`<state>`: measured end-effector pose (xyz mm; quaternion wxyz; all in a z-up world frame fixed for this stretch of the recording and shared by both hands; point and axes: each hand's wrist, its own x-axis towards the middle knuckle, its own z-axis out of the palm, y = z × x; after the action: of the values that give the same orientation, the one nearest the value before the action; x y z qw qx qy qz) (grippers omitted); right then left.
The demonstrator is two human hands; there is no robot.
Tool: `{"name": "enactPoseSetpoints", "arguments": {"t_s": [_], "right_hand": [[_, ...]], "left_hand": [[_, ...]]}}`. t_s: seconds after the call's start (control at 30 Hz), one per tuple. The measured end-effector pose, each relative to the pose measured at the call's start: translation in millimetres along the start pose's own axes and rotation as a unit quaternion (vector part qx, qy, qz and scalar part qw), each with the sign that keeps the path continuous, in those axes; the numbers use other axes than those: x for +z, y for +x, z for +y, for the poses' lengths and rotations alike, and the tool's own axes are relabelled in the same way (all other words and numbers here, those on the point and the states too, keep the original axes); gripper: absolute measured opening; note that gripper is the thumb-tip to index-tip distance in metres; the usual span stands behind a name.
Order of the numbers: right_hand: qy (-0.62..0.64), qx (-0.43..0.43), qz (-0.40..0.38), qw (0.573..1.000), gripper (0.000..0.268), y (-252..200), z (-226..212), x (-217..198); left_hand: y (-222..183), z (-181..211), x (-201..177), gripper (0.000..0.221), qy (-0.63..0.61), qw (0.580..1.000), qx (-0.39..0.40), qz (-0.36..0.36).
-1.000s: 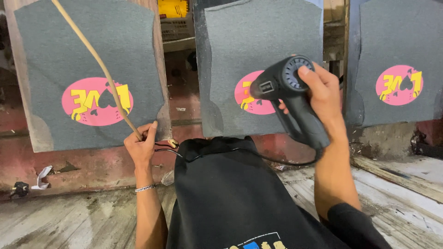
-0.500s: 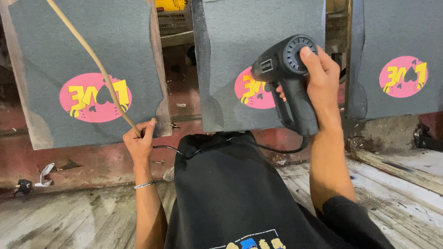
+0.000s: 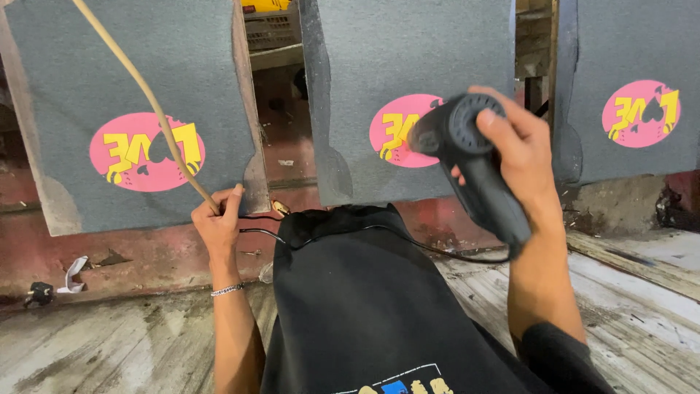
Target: Using a handheld heat gun to dry ink on screen-printed t-shirts on a production line.
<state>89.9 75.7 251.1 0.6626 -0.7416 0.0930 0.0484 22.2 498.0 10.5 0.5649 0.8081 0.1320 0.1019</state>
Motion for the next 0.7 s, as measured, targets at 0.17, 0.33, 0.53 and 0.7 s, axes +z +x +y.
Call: {"name": "enactPoseSetpoints", "arguments": {"t_s": [0.17,0.33,0.53,0.7], "right_hand": [[0.04,0.036,-0.024,0.998,0.041,-5,3,14],[0.049,-0.001,-0.001,0.999,0.041,-5,10,9],[0.067,0.057,-0.043,0.995,0.041,-11,11,13],[0.076,0.1,0.023,0.992,0.054,8,-2,30]], "left_hand": [[0,-1,-1,0.014,0.009,1.0,-0.001,-0.003],[0,-2,-2,0.014,0.022,1.0,0.007,-0.009],[0,-1,2,0.016,0.004,1.0,-0.001,-0.003],[-2,18,-1,0.03,0.041,0.998,-0.028,-0.025]]}}
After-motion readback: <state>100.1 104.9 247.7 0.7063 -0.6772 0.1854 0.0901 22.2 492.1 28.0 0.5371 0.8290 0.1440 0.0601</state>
